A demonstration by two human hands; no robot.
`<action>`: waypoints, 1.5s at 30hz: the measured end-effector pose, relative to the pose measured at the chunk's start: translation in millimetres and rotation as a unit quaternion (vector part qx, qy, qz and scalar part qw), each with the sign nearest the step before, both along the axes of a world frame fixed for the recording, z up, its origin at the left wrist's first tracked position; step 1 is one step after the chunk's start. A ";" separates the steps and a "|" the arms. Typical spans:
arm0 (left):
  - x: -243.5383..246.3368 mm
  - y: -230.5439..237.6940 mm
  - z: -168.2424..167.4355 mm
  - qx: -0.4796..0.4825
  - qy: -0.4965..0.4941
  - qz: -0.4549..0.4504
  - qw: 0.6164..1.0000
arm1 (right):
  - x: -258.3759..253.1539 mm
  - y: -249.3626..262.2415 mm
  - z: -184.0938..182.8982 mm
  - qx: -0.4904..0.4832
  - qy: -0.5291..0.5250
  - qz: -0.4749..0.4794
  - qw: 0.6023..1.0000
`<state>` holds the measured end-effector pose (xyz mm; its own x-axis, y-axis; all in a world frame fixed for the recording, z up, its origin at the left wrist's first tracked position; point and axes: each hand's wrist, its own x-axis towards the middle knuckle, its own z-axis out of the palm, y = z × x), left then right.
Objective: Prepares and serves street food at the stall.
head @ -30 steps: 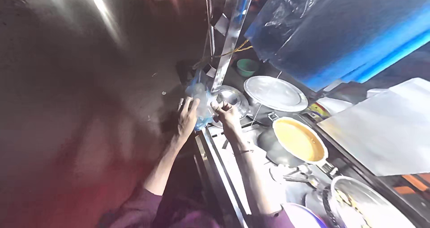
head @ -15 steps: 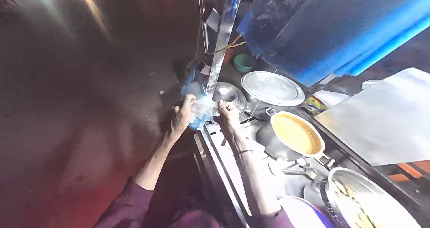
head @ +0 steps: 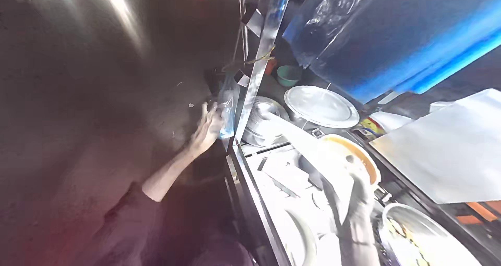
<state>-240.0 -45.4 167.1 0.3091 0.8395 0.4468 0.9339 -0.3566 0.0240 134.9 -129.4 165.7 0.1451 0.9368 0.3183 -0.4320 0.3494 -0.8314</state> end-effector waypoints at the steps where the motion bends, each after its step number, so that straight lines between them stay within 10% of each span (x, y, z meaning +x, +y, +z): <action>1: 0.4 1.0 2.8 -0.034 0.065 0.002 0.997 | 14.7 -13.3 -4.9 -0.006 -0.034 -0.004 0.999; 6: 5.6 10.3 35.8 -0.121 0.133 -0.026 0.983 | 57.6 -76.2 -59.7 -0.102 -0.074 -0.061 0.990; 13: 15.9 6.2 24.3 0.097 0.085 -0.063 0.990 | 58.6 -149.2 -97.6 -0.141 0.008 -0.159 0.977; 22: 29.3 12.1 28.8 -0.119 0.190 0.011 0.975 | 59.6 -201.4 -125.3 -0.018 -0.036 -0.107 0.993; 29: 25.8 22.9 -7.7 -0.048 0.074 -0.027 0.996 | 66.5 -246.6 -128.0 0.078 -0.068 -0.126 0.987; 36: 52.1 -0.4 29.8 -0.072 0.125 -0.073 0.987 | 74.8 -272.6 -146.5 0.053 -0.041 -0.166 0.984; 45: 50.3 -60.6 69.3 0.047 -0.089 -0.117 0.988 | 75.5 -283.0 -151.8 0.033 -0.075 -0.205 0.975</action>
<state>-189.7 -106.1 236.3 0.3987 0.7070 0.5841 0.8096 -0.5705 0.1380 210.3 -412.4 13.8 0.4504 0.7869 0.4217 -0.1197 0.5213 -0.8449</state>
